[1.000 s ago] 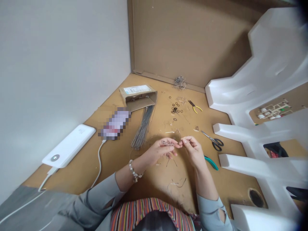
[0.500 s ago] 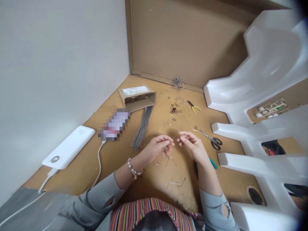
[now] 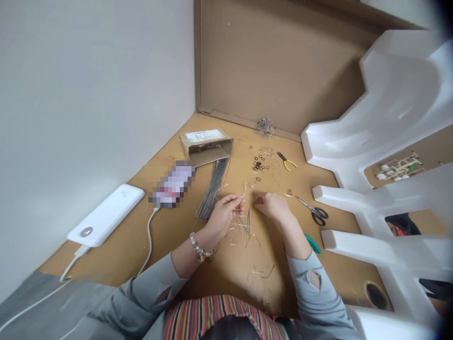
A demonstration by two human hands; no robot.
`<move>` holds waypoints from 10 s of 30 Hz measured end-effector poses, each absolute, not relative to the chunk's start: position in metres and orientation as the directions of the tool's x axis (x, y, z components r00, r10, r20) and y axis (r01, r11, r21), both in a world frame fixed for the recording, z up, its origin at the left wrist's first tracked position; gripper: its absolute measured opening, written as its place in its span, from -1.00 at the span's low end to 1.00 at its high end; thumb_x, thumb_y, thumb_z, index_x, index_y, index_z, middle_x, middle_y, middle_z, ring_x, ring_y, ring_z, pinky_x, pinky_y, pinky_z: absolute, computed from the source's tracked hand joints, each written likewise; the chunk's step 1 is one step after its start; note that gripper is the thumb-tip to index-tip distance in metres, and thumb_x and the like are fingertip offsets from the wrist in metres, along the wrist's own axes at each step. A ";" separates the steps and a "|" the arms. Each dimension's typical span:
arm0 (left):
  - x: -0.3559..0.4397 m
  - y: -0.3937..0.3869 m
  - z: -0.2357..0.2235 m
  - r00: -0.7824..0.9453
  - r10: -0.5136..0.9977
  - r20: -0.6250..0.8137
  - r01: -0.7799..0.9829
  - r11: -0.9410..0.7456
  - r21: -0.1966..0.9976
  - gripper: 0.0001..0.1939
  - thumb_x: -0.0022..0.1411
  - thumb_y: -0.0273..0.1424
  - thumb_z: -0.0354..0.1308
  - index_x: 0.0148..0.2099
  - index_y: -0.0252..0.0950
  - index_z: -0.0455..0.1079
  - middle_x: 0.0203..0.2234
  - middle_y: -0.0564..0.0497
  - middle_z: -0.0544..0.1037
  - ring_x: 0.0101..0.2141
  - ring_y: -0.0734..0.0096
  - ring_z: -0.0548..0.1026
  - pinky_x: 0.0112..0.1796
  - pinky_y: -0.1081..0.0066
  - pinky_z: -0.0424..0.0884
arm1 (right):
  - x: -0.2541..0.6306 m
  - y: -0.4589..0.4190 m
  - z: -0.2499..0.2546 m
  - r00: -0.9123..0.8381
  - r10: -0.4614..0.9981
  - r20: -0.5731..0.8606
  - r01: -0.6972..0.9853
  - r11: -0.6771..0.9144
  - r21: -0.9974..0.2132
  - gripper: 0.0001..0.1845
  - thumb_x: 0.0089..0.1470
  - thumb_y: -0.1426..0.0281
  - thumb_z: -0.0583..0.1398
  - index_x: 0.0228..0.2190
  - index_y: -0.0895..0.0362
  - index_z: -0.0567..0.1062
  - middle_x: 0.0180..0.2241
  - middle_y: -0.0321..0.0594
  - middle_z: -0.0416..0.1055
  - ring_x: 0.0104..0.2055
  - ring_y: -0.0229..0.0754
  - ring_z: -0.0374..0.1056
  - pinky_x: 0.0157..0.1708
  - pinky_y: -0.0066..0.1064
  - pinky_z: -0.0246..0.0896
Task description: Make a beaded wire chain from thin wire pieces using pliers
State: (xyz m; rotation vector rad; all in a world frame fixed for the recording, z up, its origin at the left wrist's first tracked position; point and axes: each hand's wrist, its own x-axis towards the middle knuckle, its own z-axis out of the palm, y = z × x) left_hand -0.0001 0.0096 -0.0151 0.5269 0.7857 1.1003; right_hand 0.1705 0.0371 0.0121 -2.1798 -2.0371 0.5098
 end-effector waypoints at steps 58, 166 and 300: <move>0.008 -0.007 -0.008 0.650 0.691 -0.317 -0.246 0.585 0.773 -0.77 -0.05 -0.34 0.28 -0.35 -0.39 0.46 -0.45 -0.02 0.51 -0.58 0.56 0.43 -0.51 0.48 0.36 | 0.194 -0.023 0.004 0.007 0.978 -0.209 -0.413 -0.188 -0.891 -0.86 -0.11 0.35 0.33 -0.41 0.07 0.51 -0.37 -0.27 0.56 -0.32 -0.24 0.48 -0.25 -0.37 0.38; -0.005 0.003 0.003 0.341 0.939 -0.036 -0.561 0.234 0.794 -0.83 0.12 -0.33 0.17 -0.25 -0.30 0.37 -0.37 0.00 0.50 -0.31 0.44 0.46 -0.17 0.36 0.32 | 0.160 -0.042 0.003 0.048 0.997 0.066 -0.146 0.072 -0.987 -0.83 0.08 0.25 0.17 -0.38 0.07 0.31 -0.45 -0.27 0.51 -0.46 -0.21 0.43 -0.35 -0.28 0.34; -0.006 -0.005 0.005 0.823 0.552 -0.134 -0.470 0.794 0.384 -0.76 0.32 -0.35 -0.13 -0.23 -0.36 0.32 -0.77 0.24 0.01 -0.78 0.68 -0.13 -0.75 0.63 -0.20 | 0.184 -0.043 0.091 -0.478 0.522 -0.707 0.860 0.114 -0.497 -0.95 -0.18 0.42 0.13 -0.57 0.13 0.31 -0.64 -0.42 0.12 -0.59 -0.36 0.00 -0.61 -0.48 -0.15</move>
